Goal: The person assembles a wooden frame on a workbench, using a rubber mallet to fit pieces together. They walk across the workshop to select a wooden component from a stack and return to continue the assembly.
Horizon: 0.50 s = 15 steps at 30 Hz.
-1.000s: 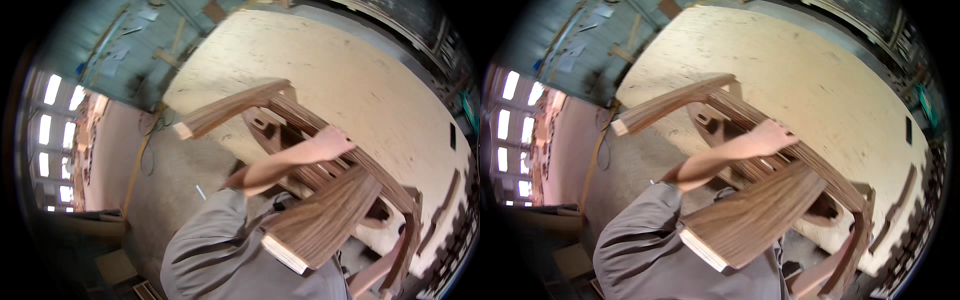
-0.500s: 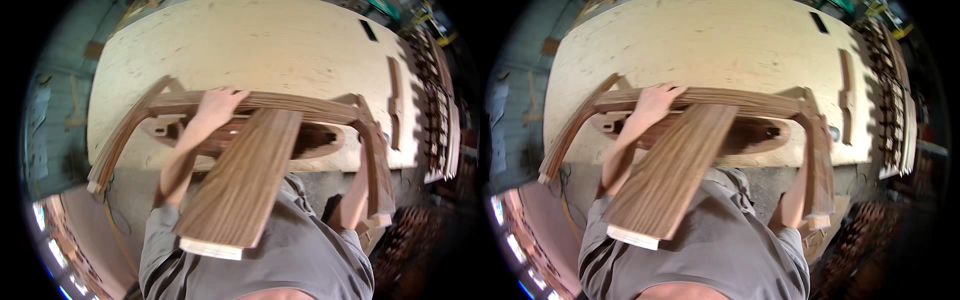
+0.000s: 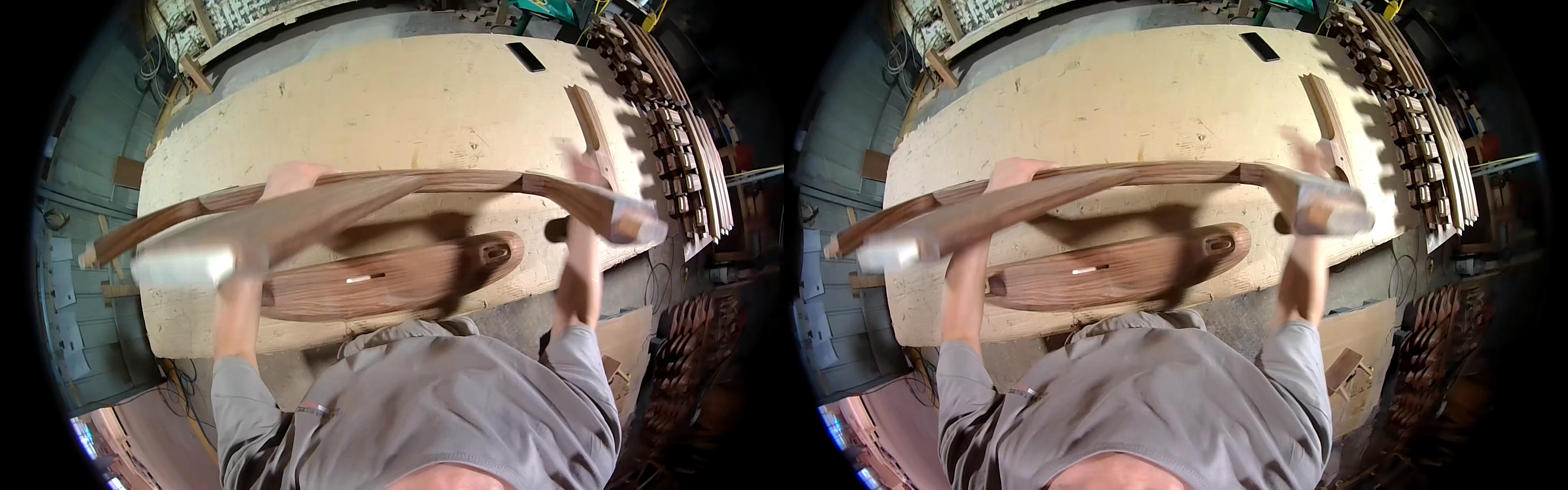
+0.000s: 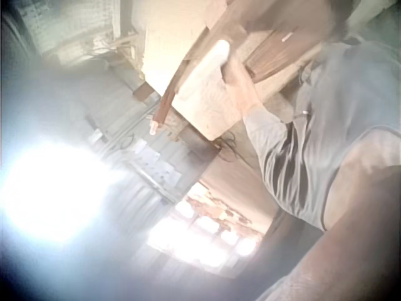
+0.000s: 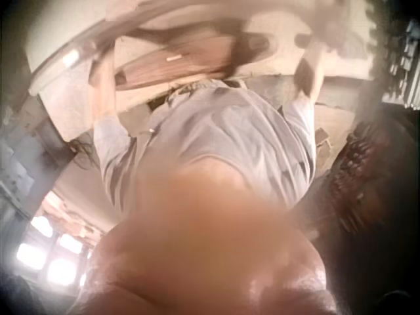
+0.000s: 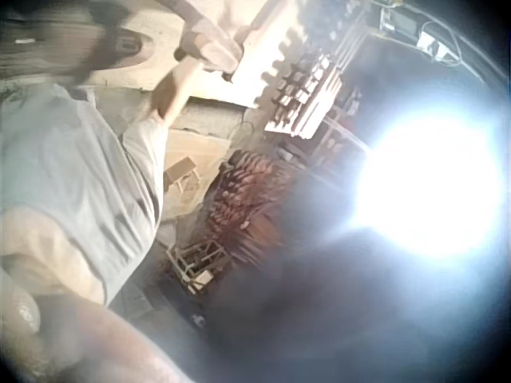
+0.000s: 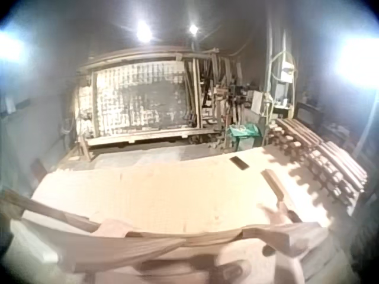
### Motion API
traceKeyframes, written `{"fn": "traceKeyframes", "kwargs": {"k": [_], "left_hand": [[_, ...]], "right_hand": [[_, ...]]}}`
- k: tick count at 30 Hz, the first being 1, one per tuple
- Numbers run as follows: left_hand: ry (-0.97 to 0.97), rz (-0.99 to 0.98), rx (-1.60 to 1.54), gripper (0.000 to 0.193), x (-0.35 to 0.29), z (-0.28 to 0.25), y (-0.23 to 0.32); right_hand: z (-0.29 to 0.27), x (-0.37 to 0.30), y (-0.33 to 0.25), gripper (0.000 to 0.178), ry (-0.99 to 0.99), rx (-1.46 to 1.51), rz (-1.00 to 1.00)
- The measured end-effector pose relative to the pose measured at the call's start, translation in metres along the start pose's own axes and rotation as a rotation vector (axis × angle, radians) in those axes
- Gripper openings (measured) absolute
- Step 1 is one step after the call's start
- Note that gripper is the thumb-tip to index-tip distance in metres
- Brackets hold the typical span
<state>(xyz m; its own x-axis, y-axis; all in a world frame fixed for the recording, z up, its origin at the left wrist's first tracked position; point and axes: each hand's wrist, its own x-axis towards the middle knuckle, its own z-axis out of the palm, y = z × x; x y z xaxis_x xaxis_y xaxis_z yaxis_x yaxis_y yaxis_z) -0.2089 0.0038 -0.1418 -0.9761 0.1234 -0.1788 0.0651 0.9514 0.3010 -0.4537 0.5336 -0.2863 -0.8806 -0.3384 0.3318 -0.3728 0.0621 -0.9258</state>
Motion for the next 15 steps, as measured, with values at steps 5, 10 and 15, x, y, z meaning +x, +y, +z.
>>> {"fn": "traceKeyframes", "kwargs": {"k": [5,10,15], "left_hand": [[-0.212,-0.106,-0.393,0.063,0.074,-0.001,-0.048],[-0.156,-0.272,-0.06,0.054,0.054,-0.022,-0.036],[-0.068,-0.357,0.398,0.075,0.076,0.005,-0.02]], "right_hand": [[0.005,0.049,0.089,0.067,-0.113,0.817,0.313],[0.108,0.076,-0.048,0.058,0.329,0.664,0.48],[0.101,0.071,0.021,0.054,0.508,0.443,0.407]]}}
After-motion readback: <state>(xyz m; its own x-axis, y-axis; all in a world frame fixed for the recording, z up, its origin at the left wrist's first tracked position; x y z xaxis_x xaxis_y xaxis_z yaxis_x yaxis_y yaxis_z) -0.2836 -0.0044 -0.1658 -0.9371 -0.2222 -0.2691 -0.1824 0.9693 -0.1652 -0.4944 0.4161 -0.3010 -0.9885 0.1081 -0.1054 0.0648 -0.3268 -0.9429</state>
